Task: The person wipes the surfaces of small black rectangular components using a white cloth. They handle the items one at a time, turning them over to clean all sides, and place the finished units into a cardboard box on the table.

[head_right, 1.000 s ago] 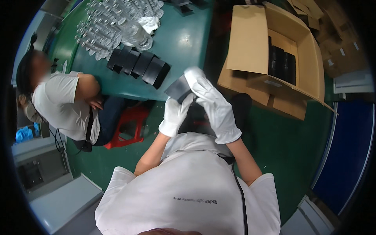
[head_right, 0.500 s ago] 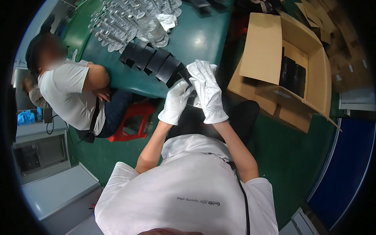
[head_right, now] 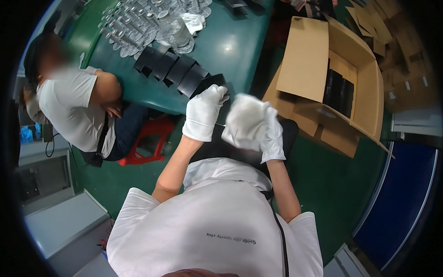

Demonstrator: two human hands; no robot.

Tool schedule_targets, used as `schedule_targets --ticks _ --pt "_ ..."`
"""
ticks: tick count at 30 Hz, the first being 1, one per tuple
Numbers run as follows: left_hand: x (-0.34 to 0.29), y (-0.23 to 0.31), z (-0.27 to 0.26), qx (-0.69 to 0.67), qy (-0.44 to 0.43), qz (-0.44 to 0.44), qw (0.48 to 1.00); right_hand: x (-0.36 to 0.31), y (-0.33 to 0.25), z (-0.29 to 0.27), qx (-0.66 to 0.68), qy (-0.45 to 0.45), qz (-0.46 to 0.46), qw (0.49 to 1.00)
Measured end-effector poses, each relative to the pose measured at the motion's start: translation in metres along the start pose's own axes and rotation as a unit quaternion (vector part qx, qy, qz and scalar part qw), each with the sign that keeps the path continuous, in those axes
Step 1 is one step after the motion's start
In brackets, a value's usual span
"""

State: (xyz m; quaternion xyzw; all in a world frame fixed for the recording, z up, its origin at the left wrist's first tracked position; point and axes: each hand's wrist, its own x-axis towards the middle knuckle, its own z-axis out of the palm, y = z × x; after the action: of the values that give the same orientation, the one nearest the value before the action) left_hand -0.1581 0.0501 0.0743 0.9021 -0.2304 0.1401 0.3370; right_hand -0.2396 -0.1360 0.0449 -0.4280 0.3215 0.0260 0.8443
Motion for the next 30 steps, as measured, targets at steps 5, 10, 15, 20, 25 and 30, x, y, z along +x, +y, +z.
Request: schedule_targets --ticks 5,10,15,20,25,30 --pt "-0.001 0.001 -0.002 0.085 -0.012 0.046 0.995 0.02 -0.027 0.03 -0.463 -0.06 -0.514 0.719" --pt "-0.001 -0.004 -0.001 -0.006 0.022 0.031 0.999 0.043 -0.042 0.078 -0.633 -0.127 -0.56 0.519" --pt "-0.009 -0.006 0.003 0.028 0.041 -0.021 0.999 0.024 -0.039 0.091 -0.685 -0.064 -0.559 0.463" --pt "-0.014 0.011 -0.002 -0.013 0.062 -0.003 0.998 0.006 -0.039 0.091 -0.677 -0.068 -0.54 0.495" --pt "-0.033 -0.003 0.015 0.039 0.095 0.009 0.995 -0.013 -0.046 0.058 -0.599 -0.219 -0.533 0.556" --pt "-0.023 0.0 0.005 -0.117 0.112 -0.072 0.984 0.019 0.02 -0.05 -0.443 -0.223 -0.322 0.807"
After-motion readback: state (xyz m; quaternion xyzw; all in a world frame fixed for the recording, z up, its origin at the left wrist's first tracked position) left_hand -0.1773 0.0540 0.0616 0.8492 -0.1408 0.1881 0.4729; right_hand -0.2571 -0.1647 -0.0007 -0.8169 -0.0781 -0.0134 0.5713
